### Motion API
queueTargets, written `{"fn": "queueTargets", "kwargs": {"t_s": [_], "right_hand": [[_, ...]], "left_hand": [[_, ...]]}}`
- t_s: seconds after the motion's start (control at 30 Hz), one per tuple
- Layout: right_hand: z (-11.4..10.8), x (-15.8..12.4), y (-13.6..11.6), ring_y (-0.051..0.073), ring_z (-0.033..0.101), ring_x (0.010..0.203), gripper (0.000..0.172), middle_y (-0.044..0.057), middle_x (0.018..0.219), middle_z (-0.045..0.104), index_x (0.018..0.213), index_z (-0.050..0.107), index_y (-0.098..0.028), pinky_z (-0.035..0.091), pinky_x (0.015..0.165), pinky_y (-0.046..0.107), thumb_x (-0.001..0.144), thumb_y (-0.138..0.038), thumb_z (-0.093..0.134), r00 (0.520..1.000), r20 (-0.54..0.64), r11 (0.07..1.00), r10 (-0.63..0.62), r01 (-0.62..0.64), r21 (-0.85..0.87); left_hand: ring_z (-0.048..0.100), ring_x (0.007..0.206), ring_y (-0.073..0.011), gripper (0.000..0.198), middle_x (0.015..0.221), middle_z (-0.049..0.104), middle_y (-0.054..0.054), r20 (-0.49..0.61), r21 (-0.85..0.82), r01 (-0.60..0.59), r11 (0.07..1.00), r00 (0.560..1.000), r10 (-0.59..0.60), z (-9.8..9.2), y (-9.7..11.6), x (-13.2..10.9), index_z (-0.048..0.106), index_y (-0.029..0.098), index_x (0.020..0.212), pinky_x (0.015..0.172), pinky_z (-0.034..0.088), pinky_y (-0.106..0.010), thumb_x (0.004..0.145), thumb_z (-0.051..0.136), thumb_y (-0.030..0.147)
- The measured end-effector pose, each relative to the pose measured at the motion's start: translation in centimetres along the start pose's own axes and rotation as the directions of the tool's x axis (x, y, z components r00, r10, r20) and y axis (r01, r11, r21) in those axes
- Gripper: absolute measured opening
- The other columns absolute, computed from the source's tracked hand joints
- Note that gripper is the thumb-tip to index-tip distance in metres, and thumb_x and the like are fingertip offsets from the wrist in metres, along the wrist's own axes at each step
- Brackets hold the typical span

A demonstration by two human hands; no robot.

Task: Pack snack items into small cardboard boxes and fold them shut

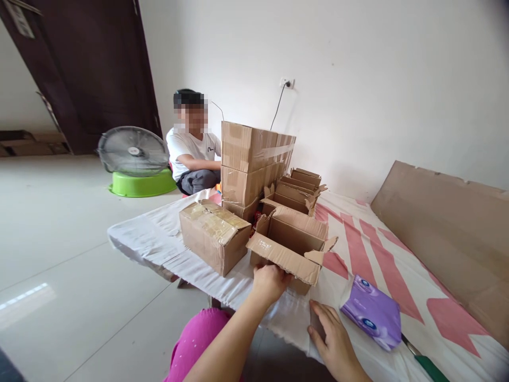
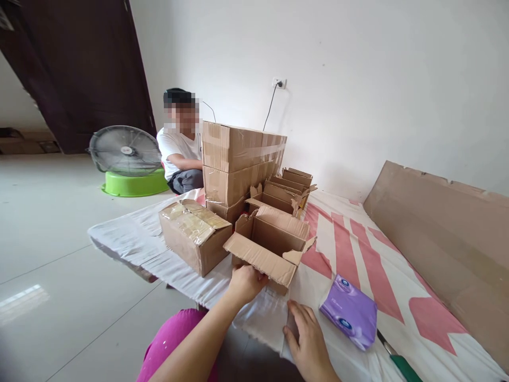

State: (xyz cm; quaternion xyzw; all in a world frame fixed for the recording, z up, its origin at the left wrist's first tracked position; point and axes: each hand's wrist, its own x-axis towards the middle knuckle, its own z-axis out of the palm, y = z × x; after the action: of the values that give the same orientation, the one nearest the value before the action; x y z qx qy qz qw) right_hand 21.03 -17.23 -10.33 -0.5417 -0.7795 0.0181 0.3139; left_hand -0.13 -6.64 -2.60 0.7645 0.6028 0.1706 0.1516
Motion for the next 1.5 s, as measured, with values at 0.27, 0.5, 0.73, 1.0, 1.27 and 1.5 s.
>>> {"fn": "queueTargets", "kwargs": {"t_s": [0.27,0.5,0.73,1.0,1.27,1.5], "right_hand": [[-0.3,0.0,-0.3,0.027,0.061,0.114,0.035,0.013,0.123,0.066,0.123,0.061,-0.019,0.054,0.095,0.044,0.090,-0.030,0.056,0.999,0.035,0.999,0.028,-0.028,0.015],[-0.3,0.2,-0.5,0.027,0.059,0.117,0.032,0.013,0.125,0.064,0.120,0.062,-0.020,0.052,0.097,0.046,0.089,-0.028,0.055,0.997,0.066,0.998,0.051,-0.053,0.037],[-0.7,0.4,-1.2,0.028,0.058,0.115,0.031,0.013,0.123,0.065,0.116,0.063,-0.020,0.050,0.097,0.048,0.086,-0.021,0.057,0.994,0.064,0.993,0.083,-0.089,0.084],[-1.4,0.7,-2.0,0.028,0.056,0.115,0.030,0.014,0.124,0.064,0.114,0.063,-0.017,0.047,0.098,0.047,0.085,-0.022,0.059,0.990,0.089,0.983,0.105,-0.117,0.140],[-1.8,0.9,-2.5,0.026,0.055,0.115,0.031,0.013,0.124,0.064,0.112,0.063,-0.016,0.045,0.099,0.045,0.082,-0.019,0.061,0.985,0.105,0.979,0.134,-0.147,0.138],[-1.6,0.9,-2.3,0.026,0.056,0.114,0.032,0.013,0.122,0.065,0.113,0.063,-0.017,0.045,0.099,0.046,0.081,-0.018,0.060,0.987,0.100,0.980,0.127,-0.141,0.144]], "left_hand": [[0.064,0.099,-0.0264,0.041,0.101,0.071,-0.010,-0.169,-0.027,0.140,0.990,0.975,-0.143,-0.1,-0.3,0.6,0.066,0.018,0.094,0.082,0.045,-0.034,0.075,0.069,0.055],[0.060,0.111,-0.0263,0.041,0.110,0.068,-0.010,-0.144,-0.019,0.159,0.987,0.977,-0.160,1.3,-0.2,1.8,0.064,0.018,0.098,0.088,0.044,-0.031,0.075,0.072,0.050],[0.060,0.110,-0.0268,0.041,0.110,0.066,-0.012,-0.131,-0.019,0.128,0.992,0.983,-0.130,0.4,0.2,3.0,0.062,0.016,0.101,0.088,0.045,-0.031,0.078,0.069,0.048],[0.061,0.109,-0.0293,0.037,0.108,0.067,-0.015,-0.111,0.035,0.105,0.994,0.989,-0.100,-0.4,1.1,5.4,0.062,0.015,0.095,0.086,0.045,-0.032,0.080,0.067,0.048],[0.058,0.111,-0.0293,0.035,0.111,0.066,-0.015,-0.132,0.079,0.086,0.993,0.988,-0.075,1.4,1.6,8.1,0.060,0.014,0.100,0.086,0.044,-0.033,0.083,0.064,0.044],[0.055,0.114,-0.0289,0.036,0.116,0.063,-0.015,-0.142,0.111,0.059,0.992,0.989,-0.043,1.8,1.2,9.3,0.057,0.014,0.108,0.091,0.041,-0.035,0.086,0.059,0.043]]}}
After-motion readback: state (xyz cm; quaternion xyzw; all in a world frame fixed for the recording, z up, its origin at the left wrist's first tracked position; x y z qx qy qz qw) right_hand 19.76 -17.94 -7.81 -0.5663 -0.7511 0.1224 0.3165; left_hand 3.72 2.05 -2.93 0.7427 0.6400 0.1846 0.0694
